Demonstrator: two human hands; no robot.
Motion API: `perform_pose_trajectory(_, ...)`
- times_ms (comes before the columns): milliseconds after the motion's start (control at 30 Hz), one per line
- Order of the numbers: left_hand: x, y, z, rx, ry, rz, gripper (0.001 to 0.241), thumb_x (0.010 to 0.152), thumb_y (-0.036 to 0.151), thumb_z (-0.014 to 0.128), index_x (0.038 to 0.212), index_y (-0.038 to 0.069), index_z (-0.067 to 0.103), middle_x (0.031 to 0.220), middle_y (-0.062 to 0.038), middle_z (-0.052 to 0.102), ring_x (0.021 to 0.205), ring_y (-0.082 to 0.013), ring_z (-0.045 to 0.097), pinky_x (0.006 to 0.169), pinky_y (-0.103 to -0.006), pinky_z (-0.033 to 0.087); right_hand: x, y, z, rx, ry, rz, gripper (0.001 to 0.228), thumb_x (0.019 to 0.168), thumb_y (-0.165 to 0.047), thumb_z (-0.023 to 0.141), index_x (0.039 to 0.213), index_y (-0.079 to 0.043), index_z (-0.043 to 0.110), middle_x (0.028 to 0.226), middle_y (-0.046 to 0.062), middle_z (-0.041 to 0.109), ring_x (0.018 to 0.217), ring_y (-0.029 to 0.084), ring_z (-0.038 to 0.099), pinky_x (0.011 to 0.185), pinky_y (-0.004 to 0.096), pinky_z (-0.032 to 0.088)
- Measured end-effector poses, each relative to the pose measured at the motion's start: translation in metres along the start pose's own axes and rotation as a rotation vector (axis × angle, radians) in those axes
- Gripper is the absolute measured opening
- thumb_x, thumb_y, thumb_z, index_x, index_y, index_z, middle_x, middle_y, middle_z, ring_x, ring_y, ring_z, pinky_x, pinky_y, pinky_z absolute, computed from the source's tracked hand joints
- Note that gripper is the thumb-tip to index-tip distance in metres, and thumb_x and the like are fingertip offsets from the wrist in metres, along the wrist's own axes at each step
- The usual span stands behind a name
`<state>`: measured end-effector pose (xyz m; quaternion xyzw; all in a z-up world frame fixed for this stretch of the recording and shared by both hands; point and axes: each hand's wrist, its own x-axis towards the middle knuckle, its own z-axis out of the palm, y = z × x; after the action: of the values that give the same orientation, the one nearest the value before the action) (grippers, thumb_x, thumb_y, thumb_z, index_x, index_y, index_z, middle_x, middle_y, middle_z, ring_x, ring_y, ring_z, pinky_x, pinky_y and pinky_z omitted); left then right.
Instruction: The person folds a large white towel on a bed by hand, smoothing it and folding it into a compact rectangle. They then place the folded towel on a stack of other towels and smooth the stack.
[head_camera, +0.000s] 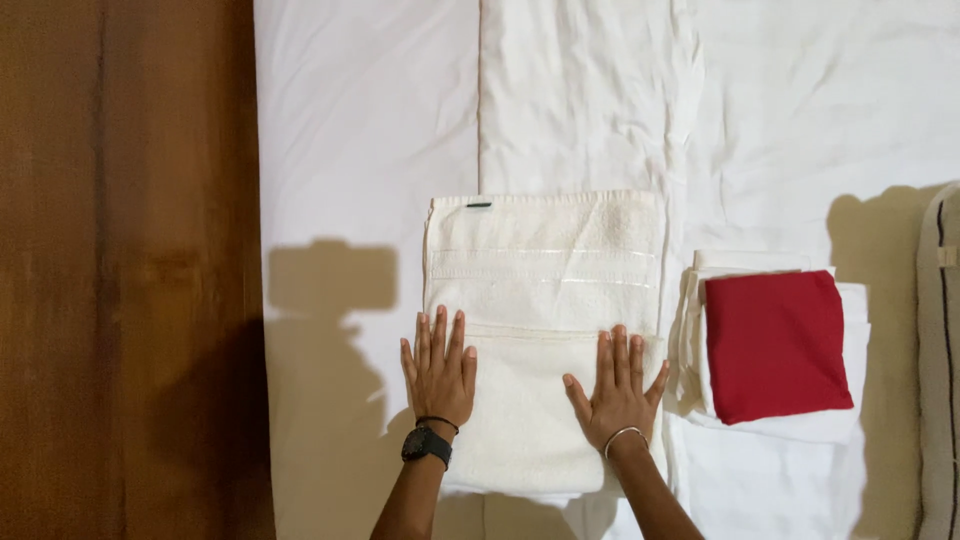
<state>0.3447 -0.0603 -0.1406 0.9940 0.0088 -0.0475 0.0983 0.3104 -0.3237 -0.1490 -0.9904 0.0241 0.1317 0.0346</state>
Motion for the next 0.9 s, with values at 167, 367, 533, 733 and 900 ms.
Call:
perform_pose_trajectory(167, -0.003, 0.014, -0.007, 0.142, 0.032, -0.028, 0.061, 0.105, 0.047, 0.033, 0.16, 0.024, 0.028, 0.17, -0.001, 0.018, 0.157, -0.0265, 0.008, 0.122, -0.0624, -0.008, -0.001, -0.006, -0.012, -0.097, -0.058, 0.04, 0.088, 0.095, -0.074, 0.012, 0.162, -0.018, 0.002, 0.172, -0.002, -0.007, 0.156, 0.019, -0.015, 0.118, 0.061, -0.021)
perform_pose_trajectory(367, -0.041, 0.092, -0.033, -0.09, 0.005, 0.107, 0.077, 0.094, 0.035, 0.059, 0.159, 0.016, 0.023, 0.17, -0.011, 0.011, 0.156, -0.0352, 0.009, 0.125, -0.0553, 0.008, -0.025, -0.072, -0.078, 0.21, 0.083, 0.006, 0.073, 0.092, -0.027, 0.048, 0.157, -0.002, 0.026, 0.165, 0.02, 0.026, 0.151, 0.036, 0.027, 0.119, 0.065, 0.019)
perform_pose_trajectory(533, -0.082, 0.087, -0.018, -0.301, -0.113, 0.287, 0.057, 0.099, 0.026, 0.042, 0.155, 0.014, 0.036, 0.166, -0.007, 0.028, 0.154, -0.0235, 0.019, 0.123, -0.0518, 0.003, -0.079, -0.047, -0.026, 0.209, 0.088, -0.245, 0.065, 0.096, -0.035, 0.045, 0.155, -0.01, 0.035, 0.167, 0.006, 0.028, 0.156, 0.02, 0.017, 0.126, 0.046, 0.008)
perform_pose_trajectory(733, -0.093, 0.027, -0.009, 0.146, -0.009, 0.484, 0.06, 0.105, 0.052, 0.021, 0.158, 0.025, 0.021, 0.169, 0.0, 0.016, 0.156, -0.0195, 0.013, 0.126, -0.0528, 0.003, -0.097, 0.011, -0.016, 0.009, 0.158, -0.492, 0.062, 0.106, -0.051, 0.02, 0.159, -0.021, 0.022, 0.17, -0.003, 0.017, 0.158, 0.015, 0.009, 0.129, 0.04, 0.004)
perform_pose_trajectory(900, -0.107, -0.016, -0.026, 0.18, -0.02, 0.514, 0.071, 0.102, 0.064, 0.016, 0.159, 0.023, 0.018, 0.17, -0.004, 0.013, 0.156, -0.0196, 0.012, 0.127, -0.0511, 0.001, -0.103, 0.048, -0.027, -0.015, 0.164, -0.599, 0.072, 0.1, -0.067, 0.025, 0.158, -0.025, 0.026, 0.17, -0.003, 0.02, 0.158, 0.016, 0.013, 0.129, 0.041, 0.007)
